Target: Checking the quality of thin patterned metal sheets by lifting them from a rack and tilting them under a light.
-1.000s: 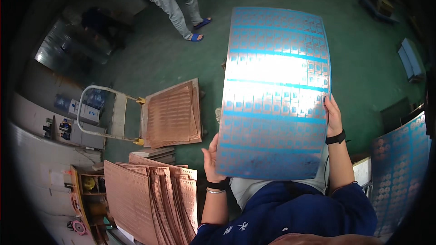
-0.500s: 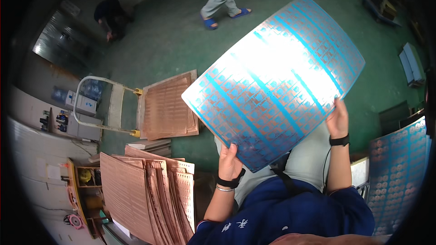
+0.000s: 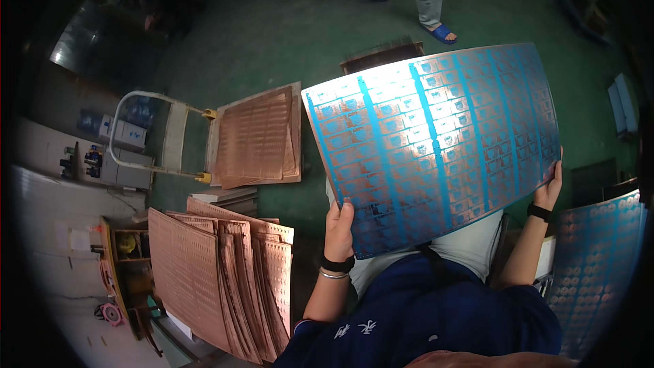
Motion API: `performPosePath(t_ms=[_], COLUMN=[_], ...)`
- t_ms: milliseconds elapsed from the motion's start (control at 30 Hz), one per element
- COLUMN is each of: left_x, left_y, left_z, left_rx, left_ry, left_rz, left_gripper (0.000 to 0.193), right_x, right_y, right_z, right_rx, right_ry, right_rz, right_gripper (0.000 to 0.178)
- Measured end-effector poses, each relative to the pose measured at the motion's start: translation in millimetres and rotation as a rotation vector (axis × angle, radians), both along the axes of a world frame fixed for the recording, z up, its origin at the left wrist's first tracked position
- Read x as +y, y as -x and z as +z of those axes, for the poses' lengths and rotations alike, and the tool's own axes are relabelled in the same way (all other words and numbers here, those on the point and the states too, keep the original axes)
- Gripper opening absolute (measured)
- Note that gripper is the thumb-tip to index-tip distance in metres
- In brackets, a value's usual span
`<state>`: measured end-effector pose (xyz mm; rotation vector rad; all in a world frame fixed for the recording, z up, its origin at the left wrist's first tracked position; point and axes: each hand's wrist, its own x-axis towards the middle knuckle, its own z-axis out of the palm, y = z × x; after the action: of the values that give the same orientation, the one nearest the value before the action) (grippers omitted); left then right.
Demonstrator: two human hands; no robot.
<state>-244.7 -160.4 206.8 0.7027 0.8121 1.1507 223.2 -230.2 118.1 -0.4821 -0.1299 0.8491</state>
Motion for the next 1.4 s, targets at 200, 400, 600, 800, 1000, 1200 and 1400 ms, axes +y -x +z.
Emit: performPosePath(t_ms=[200, 400, 600, 800, 1000, 1200, 1400], left_x=[1.4, 0.0, 0.6, 6.4, 17.1, 23.1, 23.6], left_y=[-5.1, -3.7, -0.7, 10.0, 14.8, 34.1, 63.4], left_z=[6.0, 6.1, 5.8, -2.9, -4.4, -25.6, -19.3], left_rx=[0.096, 0.129, 0.179, 0.276, 0.255, 0.349, 0.398], left_ry=[-0.083, -0.109, -0.118, -0.106, 0.028, 0.218, 0.142], left_rz=[-0.012, -0.014, -0.005, -0.048, -0.019, 0.168, 0.221], left_gripper=[0.031, 0.032, 0.031, 0.035, 0.031, 0.021, 0.024], right_x=[-15.6, -0.7, 8.9, 4.3, 8.0, 11.1, 21.3], right_y=[-27.9, 0.8, 23.9, 13.3, 31.2, 32.4, 33.3], right_z=[-48.5, -18.2, 10.4, -6.6, 7.2, 20.0, 52.5], right_rx=[0.155, 0.165, 0.179, 0.23, 0.048, -0.021, -0.065], right_ry=[0.073, 0.26, 0.378, 0.456, -0.036, -0.07, 0.094], right_rz=[-0.009, -0.07, -0.13, -0.345, -0.013, 0.053, 0.243], right_gripper=[0.02, 0.023, 0.025, 0.03, 0.036, 0.044, 0.054])
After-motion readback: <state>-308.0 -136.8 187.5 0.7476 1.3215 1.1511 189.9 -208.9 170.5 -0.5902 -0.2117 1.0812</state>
